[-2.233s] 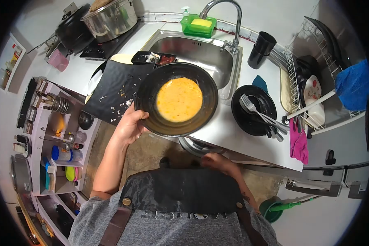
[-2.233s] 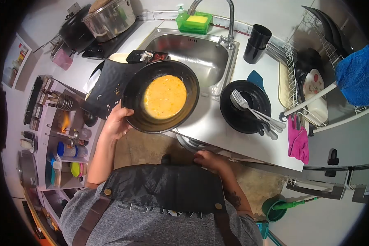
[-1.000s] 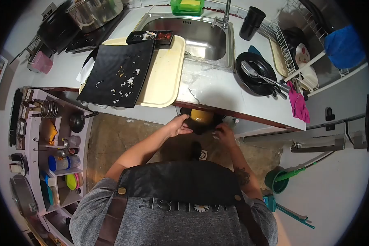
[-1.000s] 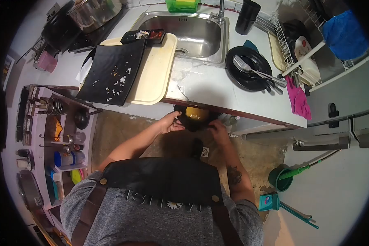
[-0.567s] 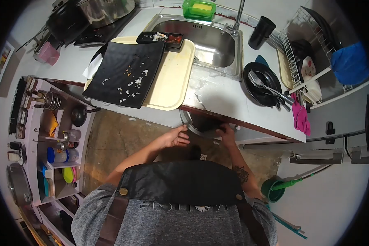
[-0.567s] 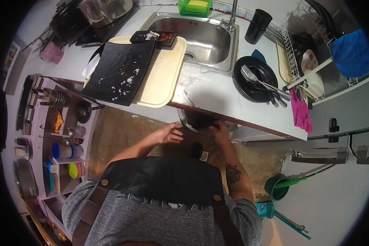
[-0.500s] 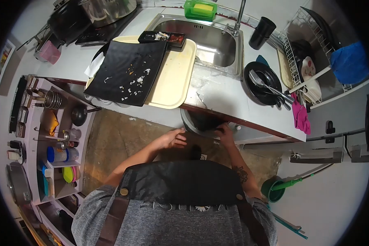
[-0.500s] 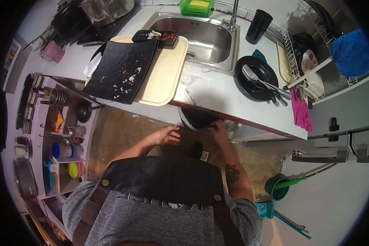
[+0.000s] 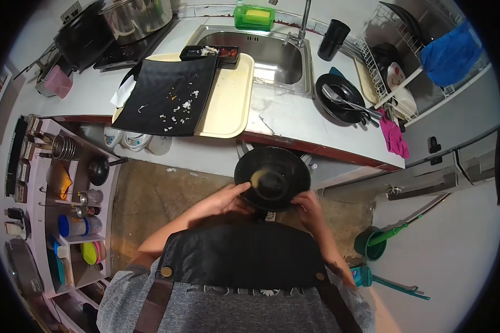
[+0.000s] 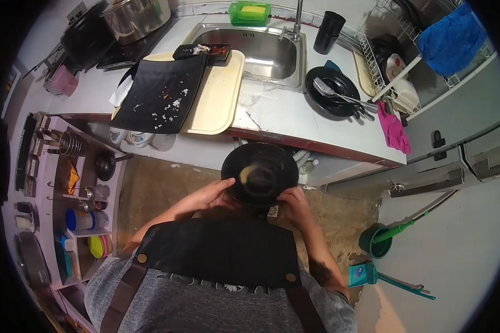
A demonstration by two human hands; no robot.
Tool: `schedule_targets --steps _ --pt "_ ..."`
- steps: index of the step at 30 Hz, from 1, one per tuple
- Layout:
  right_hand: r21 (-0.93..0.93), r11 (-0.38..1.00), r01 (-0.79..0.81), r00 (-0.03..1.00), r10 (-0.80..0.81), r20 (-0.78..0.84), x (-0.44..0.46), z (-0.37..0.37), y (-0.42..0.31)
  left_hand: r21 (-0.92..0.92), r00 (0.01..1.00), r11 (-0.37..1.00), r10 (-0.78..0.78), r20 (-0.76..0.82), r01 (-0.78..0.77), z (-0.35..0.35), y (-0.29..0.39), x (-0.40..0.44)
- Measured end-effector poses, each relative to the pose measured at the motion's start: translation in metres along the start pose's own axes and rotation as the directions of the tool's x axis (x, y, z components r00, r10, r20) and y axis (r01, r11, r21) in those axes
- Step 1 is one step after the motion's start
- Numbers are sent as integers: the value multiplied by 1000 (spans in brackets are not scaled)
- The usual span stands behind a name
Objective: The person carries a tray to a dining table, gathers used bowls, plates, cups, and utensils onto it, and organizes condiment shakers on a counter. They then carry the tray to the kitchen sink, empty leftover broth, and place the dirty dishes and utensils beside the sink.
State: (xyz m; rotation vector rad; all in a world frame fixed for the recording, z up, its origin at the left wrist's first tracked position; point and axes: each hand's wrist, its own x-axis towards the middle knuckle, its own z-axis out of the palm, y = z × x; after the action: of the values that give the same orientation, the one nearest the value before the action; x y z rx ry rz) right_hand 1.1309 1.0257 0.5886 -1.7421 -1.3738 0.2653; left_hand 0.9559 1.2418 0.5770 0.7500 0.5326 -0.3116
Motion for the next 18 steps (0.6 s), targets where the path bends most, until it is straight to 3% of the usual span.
schedule_targets --steps 1,3,7,9,11,13,14,18 --pt "-4 1000 0 1000 0 -2 0 -13 -12 2 1000 1000 1 4 -1 16 5 -5" --pt "-168 970 176 984 -179 0 1 -40 -30 -73 992 990 120 -47 -123 48 16 -17" --pt "-223 951 214 977 -213 29 20 -80 -56 -70 973 971 223 -60 -227 79 48 -24" --pt "169 983 76 955 -22 -297 39 -88 -61 -142 947 945 307 88 -294 76 68 -17" --pt "631 776 8 792 380 -478 69 -87 -36 -100 921 917 390 8 -387 84 92 -15" --pt "792 593 -146 650 661 -375 97 -94 16 65 905 909 416 -87 -411 80 116 -10" --pt "872 449 -196 618 747 -245 112 -98 28 106 893 902 430 -130 -418 84 128 -12" --pt "896 264 -357 615 789 12 161 -107 80 267 851 881 457 -259 -391 68 159 8"
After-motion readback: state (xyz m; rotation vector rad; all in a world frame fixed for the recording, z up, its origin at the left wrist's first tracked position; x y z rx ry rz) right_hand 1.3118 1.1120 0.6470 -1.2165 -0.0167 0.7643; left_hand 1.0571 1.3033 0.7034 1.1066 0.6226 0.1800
